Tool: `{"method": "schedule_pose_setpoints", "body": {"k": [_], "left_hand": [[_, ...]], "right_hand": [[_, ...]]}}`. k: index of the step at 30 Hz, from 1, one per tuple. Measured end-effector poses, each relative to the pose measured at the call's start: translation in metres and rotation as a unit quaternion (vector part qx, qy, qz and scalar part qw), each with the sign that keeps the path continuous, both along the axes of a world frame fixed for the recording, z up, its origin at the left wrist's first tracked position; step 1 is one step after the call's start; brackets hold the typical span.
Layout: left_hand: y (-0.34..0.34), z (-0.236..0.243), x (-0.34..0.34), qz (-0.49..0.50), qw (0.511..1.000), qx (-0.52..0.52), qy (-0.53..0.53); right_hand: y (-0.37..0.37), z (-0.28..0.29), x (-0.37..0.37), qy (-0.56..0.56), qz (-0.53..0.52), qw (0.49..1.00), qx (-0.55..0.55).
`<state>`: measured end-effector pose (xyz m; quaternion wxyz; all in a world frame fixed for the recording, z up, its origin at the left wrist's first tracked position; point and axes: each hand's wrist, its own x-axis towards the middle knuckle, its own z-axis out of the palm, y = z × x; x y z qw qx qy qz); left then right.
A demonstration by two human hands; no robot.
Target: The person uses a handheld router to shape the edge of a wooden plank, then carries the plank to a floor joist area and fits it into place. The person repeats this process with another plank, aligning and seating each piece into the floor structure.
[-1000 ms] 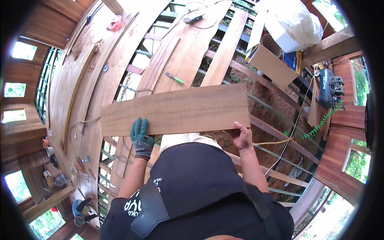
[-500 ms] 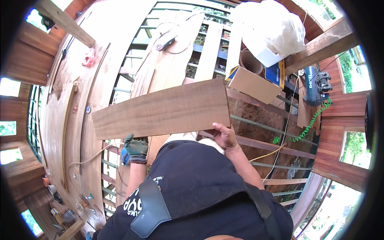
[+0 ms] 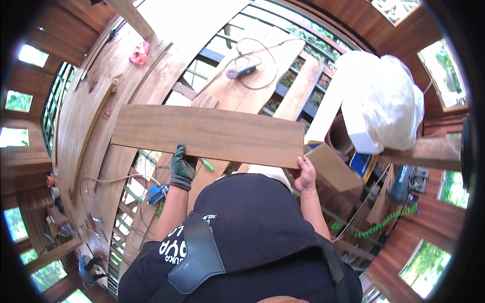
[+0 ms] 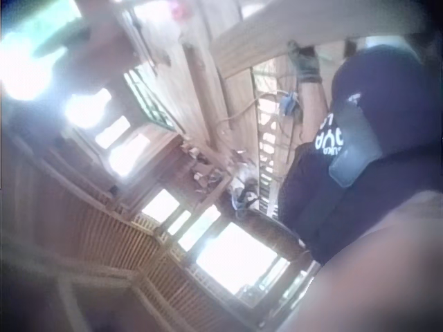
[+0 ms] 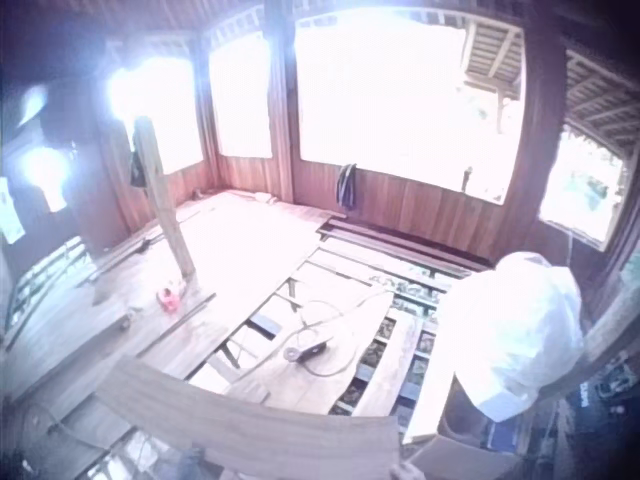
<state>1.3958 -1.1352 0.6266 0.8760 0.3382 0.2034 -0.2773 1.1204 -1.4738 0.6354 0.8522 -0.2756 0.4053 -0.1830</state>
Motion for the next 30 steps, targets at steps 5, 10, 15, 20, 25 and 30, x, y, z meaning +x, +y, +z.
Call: {"method": "schedule_pose_setpoints", "body": {"k": [5, 10, 15, 20, 25, 30], "left_hand": [[-0.074, 0.026, 0.04, 0.031, 0.999, -0.036, -0.021], [-0.115, 0.033, 0.058, 0.053, 0.995, -0.036, -0.078], [-0.12, 0.025, 0.086, 0.108, 0.99, -0.031, -0.083], [-0.119, 0.01, 0.124, 0.171, 0.982, -0.026, -0.081], [-0.111, -0.002, 0.207, 0.226, 0.972, -0.004, -0.072], [-0.082, 0.007, 0.276, 0.272, 0.961, 0.045, -0.023]], "right_hand": [[-0.11, -0.005, 0.056, 0.163, 0.147, 0.974, -0.061], [-0.173, -0.013, 0.114, 0.199, 0.227, 0.95, -0.079], [-0.199, -0.027, 0.192, 0.188, 0.23, 0.954, -0.033], [-0.212, -0.04, 0.289, 0.168, 0.242, 0.953, -0.065], [-0.233, -0.028, 0.413, 0.072, 0.266, 0.961, 0.003], [-0.229, -0.01, 0.534, 0.071, 0.338, 0.938, -0.031]]}}
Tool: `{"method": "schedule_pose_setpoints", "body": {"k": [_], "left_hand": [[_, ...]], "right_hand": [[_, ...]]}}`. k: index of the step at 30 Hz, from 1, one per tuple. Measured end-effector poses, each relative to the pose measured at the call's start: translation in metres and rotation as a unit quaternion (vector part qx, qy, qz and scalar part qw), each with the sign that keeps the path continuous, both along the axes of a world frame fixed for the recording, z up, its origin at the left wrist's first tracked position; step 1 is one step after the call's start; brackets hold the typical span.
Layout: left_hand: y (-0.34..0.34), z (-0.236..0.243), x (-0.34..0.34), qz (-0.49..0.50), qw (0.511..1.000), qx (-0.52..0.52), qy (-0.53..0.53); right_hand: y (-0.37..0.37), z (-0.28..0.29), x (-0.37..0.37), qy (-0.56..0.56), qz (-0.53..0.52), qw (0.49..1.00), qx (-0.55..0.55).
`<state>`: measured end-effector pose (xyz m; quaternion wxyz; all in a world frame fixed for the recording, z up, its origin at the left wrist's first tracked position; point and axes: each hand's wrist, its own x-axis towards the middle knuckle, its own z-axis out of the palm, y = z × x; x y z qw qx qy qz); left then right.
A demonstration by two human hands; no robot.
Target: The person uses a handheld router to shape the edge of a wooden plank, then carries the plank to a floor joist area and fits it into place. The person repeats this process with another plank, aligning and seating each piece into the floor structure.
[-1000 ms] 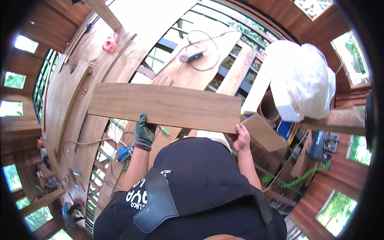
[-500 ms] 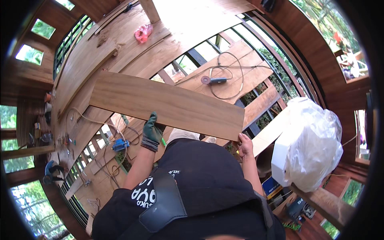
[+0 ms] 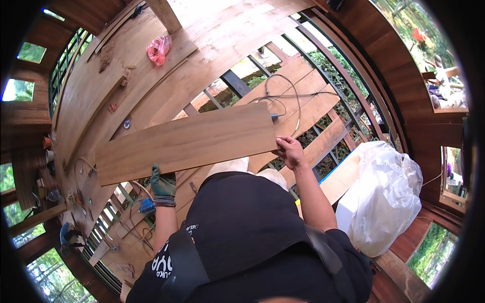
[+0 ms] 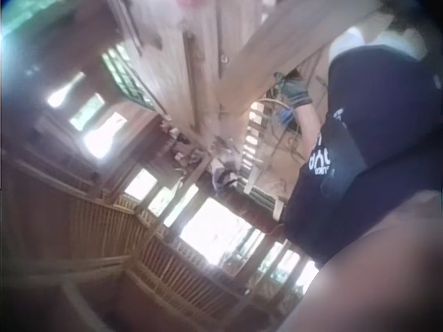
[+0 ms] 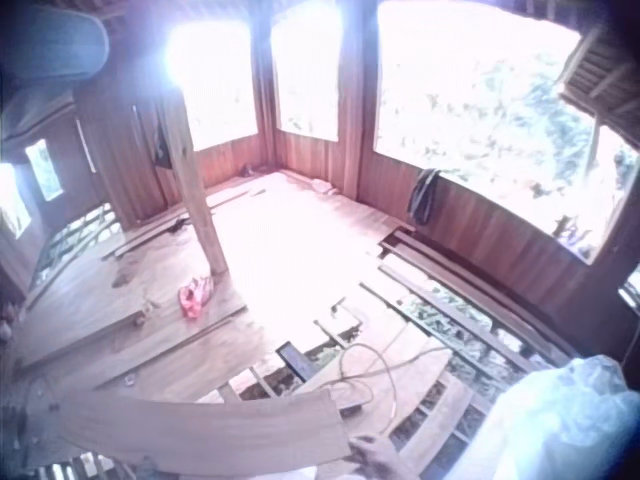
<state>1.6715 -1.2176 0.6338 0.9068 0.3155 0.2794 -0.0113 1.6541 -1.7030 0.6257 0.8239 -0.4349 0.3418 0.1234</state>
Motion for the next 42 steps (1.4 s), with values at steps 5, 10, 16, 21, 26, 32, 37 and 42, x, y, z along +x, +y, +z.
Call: {"method": "schedule_pose_setpoints", "body": {"k": [5, 10, 16, 21, 26, 32, 37, 42], "left_hand": [[0.025, 0.003, 0.054, 0.037, 0.998, 0.039, -0.012], [0.044, 0.026, 0.088, 0.103, 0.992, 0.075, -0.01], [0.063, 0.056, 0.133, 0.182, 0.973, 0.141, 0.004], [0.039, 0.057, 0.206, 0.12, 0.977, 0.17, -0.033], [-0.036, 0.031, 0.36, 0.052, 0.976, 0.207, -0.035], [-0.169, 0.025, 0.565, -0.122, 0.973, 0.195, 0.029], [-0.28, 0.023, 0.681, -0.306, 0.923, 0.232, 0.003], [-0.396, 0.027, 0.776, -0.503, 0.822, 0.262, -0.056]], "right_hand": [[0.008, 0.002, 0.08, -0.041, 0.018, 0.998, 0.045], [-0.033, -0.004, 0.112, -0.011, -0.08, 0.996, -0.033], [-0.07, -0.023, 0.141, 0.107, -0.063, 0.977, -0.173], [-0.058, -0.049, 0.222, 0.059, 0.004, 0.982, -0.178], [-0.063, -0.04, 0.346, -0.067, 0.143, 0.887, -0.433], [-0.095, 0.013, 0.462, -0.172, 0.137, 0.794, -0.566], [-0.128, 0.032, 0.508, -0.166, 0.165, 0.753, -0.615], [-0.148, 0.034, 0.53, 0.048, 0.096, 0.733, -0.672]]}}
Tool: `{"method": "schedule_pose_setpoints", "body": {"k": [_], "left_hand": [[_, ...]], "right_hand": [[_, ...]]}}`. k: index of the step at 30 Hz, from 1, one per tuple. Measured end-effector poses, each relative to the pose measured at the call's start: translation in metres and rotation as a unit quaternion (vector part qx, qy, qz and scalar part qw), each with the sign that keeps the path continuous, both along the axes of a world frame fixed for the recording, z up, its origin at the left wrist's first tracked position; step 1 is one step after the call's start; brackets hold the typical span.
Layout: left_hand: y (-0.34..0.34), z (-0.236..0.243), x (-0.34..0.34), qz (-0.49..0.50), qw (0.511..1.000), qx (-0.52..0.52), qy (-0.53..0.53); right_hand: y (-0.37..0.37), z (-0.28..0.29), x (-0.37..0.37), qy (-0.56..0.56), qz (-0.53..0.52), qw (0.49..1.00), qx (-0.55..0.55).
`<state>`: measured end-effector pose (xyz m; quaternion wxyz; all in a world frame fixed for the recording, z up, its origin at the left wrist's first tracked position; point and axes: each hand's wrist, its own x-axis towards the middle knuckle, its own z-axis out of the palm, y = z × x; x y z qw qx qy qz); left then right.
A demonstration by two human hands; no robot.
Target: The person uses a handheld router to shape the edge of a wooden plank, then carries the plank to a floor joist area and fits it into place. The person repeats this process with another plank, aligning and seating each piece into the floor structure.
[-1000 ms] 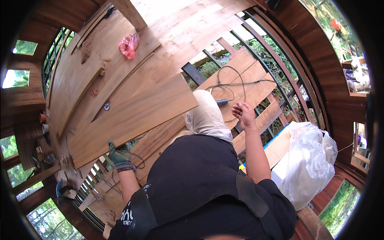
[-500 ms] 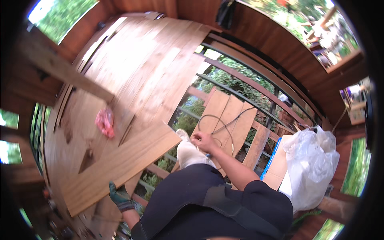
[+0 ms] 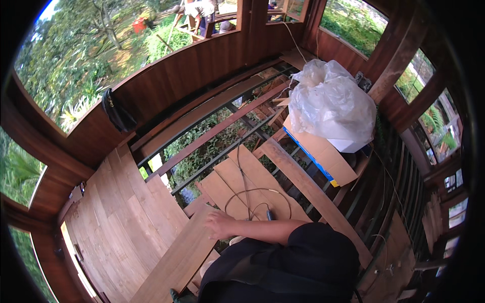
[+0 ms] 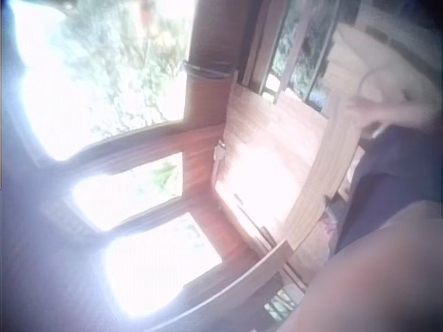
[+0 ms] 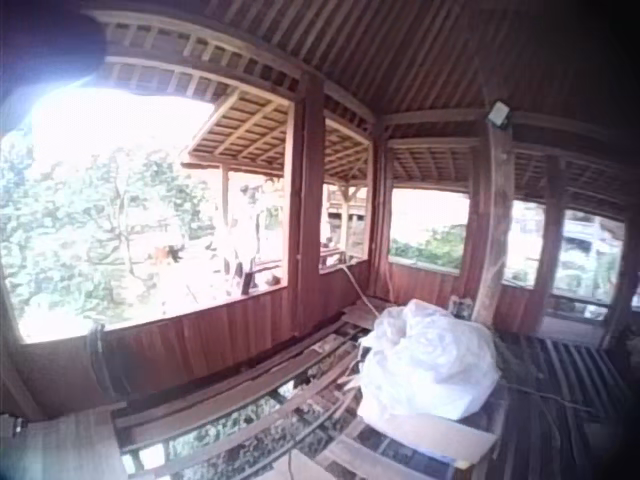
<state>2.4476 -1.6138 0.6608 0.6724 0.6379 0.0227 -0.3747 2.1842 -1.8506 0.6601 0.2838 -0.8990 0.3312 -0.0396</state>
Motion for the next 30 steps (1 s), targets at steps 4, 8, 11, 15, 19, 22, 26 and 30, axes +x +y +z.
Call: {"method": "schedule_pose_setpoints", "body": {"k": [4, 8, 11, 15, 19, 22, 26, 30], "left_hand": [[-0.081, -0.003, 0.071, -0.171, 0.985, 0.006, -0.02], [-0.131, -0.005, 0.161, -0.302, 0.953, -0.008, -0.039], [-0.161, 0.001, 0.226, -0.365, 0.93, -0.02, -0.049], [-0.19, 0.013, 0.297, -0.434, 0.898, -0.031, -0.068], [-0.215, 0.018, 0.359, -0.488, 0.867, -0.047, -0.088], [-0.23, 0.017, 0.409, -0.519, 0.846, -0.056, -0.113], [-0.262, 0.023, 0.474, -0.548, 0.824, -0.103, -0.1], [-0.295, 0.016, 0.546, -0.393, 0.89, -0.078, 0.215]], "right_hand": [[-0.019, -0.012, 0.023, 0.007, -0.308, 0.951, -0.018], [-0.03, -0.036, 0.063, -0.124, -0.461, 0.843, 0.249], [-0.011, -0.044, 0.129, -0.172, -0.511, 0.797, 0.27], [0.021, -0.036, 0.201, -0.239, -0.55, 0.741, 0.302], [0.03, -0.037, 0.248, -0.344, -0.566, 0.665, 0.344], [0.027, -0.05, 0.27, -0.416, -0.595, 0.58, 0.369], [0.005, -0.057, 0.296, -0.314, -0.701, 0.578, 0.276], [-0.026, -0.058, 0.34, -0.296, -0.72, 0.593, 0.209]]}}
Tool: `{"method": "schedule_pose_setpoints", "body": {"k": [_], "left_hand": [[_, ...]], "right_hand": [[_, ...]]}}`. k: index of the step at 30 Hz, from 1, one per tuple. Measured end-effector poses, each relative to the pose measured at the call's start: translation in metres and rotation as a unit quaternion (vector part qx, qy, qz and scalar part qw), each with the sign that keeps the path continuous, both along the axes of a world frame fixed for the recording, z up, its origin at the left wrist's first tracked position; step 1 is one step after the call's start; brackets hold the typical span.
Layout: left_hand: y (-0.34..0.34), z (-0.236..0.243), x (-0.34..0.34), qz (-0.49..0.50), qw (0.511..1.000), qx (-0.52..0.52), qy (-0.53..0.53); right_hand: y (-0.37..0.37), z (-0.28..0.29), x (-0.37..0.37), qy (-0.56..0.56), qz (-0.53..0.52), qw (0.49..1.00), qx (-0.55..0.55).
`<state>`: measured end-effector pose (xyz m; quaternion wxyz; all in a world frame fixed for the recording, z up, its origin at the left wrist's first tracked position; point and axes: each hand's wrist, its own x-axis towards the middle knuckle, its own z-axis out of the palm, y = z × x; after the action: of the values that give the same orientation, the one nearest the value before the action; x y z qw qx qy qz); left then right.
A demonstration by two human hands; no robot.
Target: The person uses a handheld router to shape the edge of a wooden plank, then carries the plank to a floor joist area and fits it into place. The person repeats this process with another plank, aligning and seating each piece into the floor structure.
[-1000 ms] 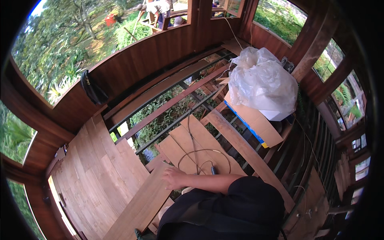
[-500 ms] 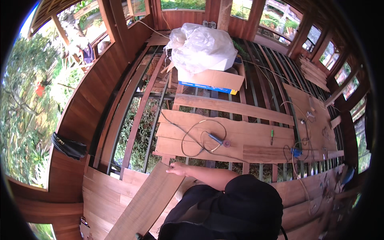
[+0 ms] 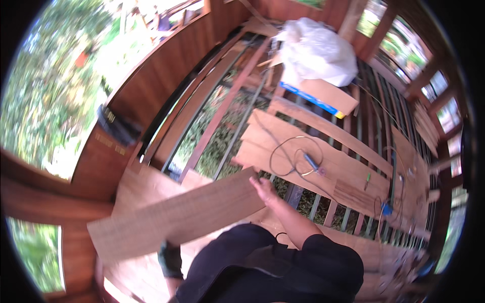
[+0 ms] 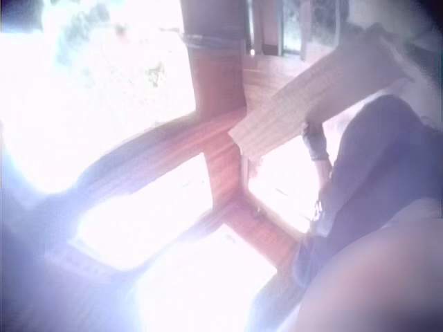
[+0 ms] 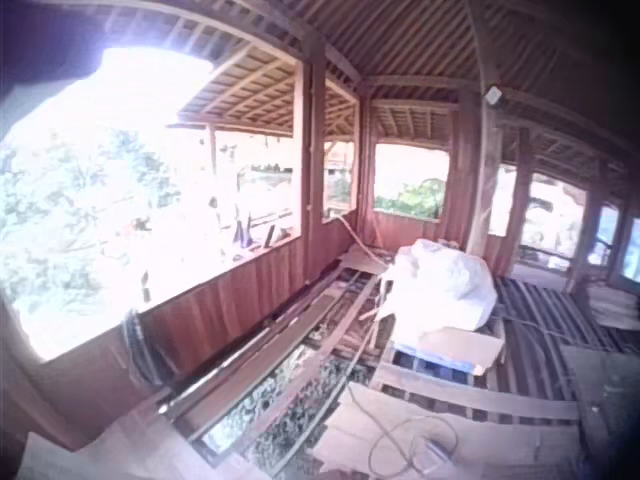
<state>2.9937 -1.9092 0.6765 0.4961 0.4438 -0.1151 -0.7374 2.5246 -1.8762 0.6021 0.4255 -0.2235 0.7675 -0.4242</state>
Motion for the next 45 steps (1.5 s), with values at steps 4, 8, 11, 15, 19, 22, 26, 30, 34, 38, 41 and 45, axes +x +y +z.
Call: {"method": "schedule_pose_setpoints", "body": {"k": [4, 8, 11, 15, 19, 22, 26, 30, 34, 38, 41, 45], "left_hand": [[-0.039, -0.023, 0.062, 0.197, 0.972, 0.109, 0.061], [-0.061, -0.033, 0.084, 0.172, 0.974, 0.106, 0.101], [-0.094, -0.021, 0.11, 0.11, 0.985, 0.097, 0.094], [-0.128, 0.015, 0.148, -0.074, 0.99, -0.118, 0.005], [-0.161, 0.033, 0.169, -0.162, 0.968, -0.193, -0.01], [-0.206, 0.016, 0.147, -0.073, 0.966, -0.245, 0.034], [-0.251, 0.005, 0.108, -0.103, 0.952, -0.268, 0.102], [-0.281, 0.03, 0.081, 0.008, 0.948, -0.304, -0.097], [-0.303, 0.065, 0.064, 0.018, 0.945, -0.299, -0.129], [-0.303, 0.081, 0.061, -0.062, 0.917, -0.356, -0.168], [-0.292, 0.088, 0.06, -0.143, 0.886, -0.377, -0.228], [-0.28, 0.096, 0.061, -0.217, 0.778, -0.418, -0.416]], "right_hand": [[-0.011, 0.0, 0.05, -0.045, -0.059, 0.993, -0.089], [-0.006, 0.005, 0.088, -0.034, -0.088, 0.991, -0.094], [-0.005, 0.009, 0.119, 0.0, -0.087, 0.996, -0.022], [-0.008, 0.007, 0.154, -0.023, -0.033, 0.99, 0.136], [0.001, -0.005, 0.184, -0.137, -0.01, 0.965, 0.221], [0.005, -0.02, 0.209, -0.233, 0.02, 0.929, 0.287], [-0.009, -0.037, 0.243, -0.216, 0.116, 0.92, 0.307], [-0.038, -0.035, 0.25, -0.054, 0.134, 0.943, 0.301], [-0.077, 0.014, 0.234, -0.018, -0.012, 0.996, 0.09], [-0.102, 0.126, 0.216, -0.016, -0.012, 0.988, -0.152], [-0.103, 0.215, 0.217, -0.014, 0.014, 0.949, -0.315], [-0.093, 0.295, 0.216, -0.057, 0.052, 0.902, -0.424]]}}
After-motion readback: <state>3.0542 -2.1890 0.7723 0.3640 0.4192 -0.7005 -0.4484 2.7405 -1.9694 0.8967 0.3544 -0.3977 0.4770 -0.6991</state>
